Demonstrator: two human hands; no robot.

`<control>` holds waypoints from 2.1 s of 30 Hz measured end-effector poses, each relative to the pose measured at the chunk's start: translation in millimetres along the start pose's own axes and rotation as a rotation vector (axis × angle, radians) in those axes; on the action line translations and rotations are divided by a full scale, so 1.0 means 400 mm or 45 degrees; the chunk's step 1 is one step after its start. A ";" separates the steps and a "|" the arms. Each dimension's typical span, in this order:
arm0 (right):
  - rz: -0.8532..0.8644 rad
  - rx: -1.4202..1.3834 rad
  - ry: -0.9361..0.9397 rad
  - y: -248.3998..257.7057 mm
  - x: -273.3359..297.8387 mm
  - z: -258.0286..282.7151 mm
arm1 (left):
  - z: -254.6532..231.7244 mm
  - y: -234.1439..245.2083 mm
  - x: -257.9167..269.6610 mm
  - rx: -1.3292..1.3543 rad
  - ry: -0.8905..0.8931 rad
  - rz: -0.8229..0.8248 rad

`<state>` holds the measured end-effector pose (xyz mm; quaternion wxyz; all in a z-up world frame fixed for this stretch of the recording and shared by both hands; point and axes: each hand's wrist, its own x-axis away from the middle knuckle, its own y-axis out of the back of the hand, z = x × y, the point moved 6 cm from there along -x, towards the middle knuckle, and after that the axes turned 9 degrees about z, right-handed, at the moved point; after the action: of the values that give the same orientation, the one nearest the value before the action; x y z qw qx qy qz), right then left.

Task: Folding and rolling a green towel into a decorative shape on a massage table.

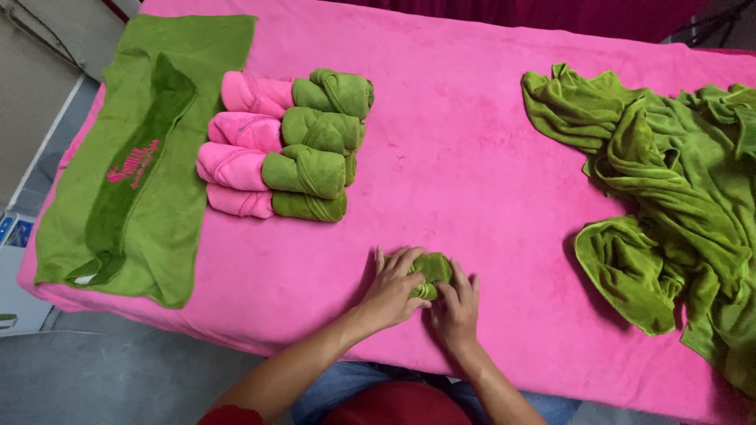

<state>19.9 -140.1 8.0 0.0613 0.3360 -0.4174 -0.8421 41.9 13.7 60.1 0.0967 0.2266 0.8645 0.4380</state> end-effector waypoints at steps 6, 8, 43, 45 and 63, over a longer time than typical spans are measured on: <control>0.237 -0.293 -0.109 -0.014 -0.007 -0.039 | -0.007 -0.014 0.025 -0.089 -0.172 -0.079; 0.307 -0.393 -0.161 0.004 -0.042 -0.051 | 0.005 -0.014 0.018 -0.079 -0.200 -0.098; 0.506 -0.815 -0.296 0.053 -0.100 -0.079 | 0.042 0.027 -0.096 0.006 0.409 0.569; 0.092 -1.066 -0.533 0.076 -0.065 -0.101 | 0.019 0.094 -0.077 0.744 0.428 0.113; 0.297 -0.787 -0.263 0.080 -0.162 -0.037 | 0.004 0.007 -0.109 -0.165 0.310 0.424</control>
<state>73.1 -145.5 59.1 0.2137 0.1645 -0.1822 -0.9456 81.6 -4.6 59.9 -0.0676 0.3050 0.7906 0.5266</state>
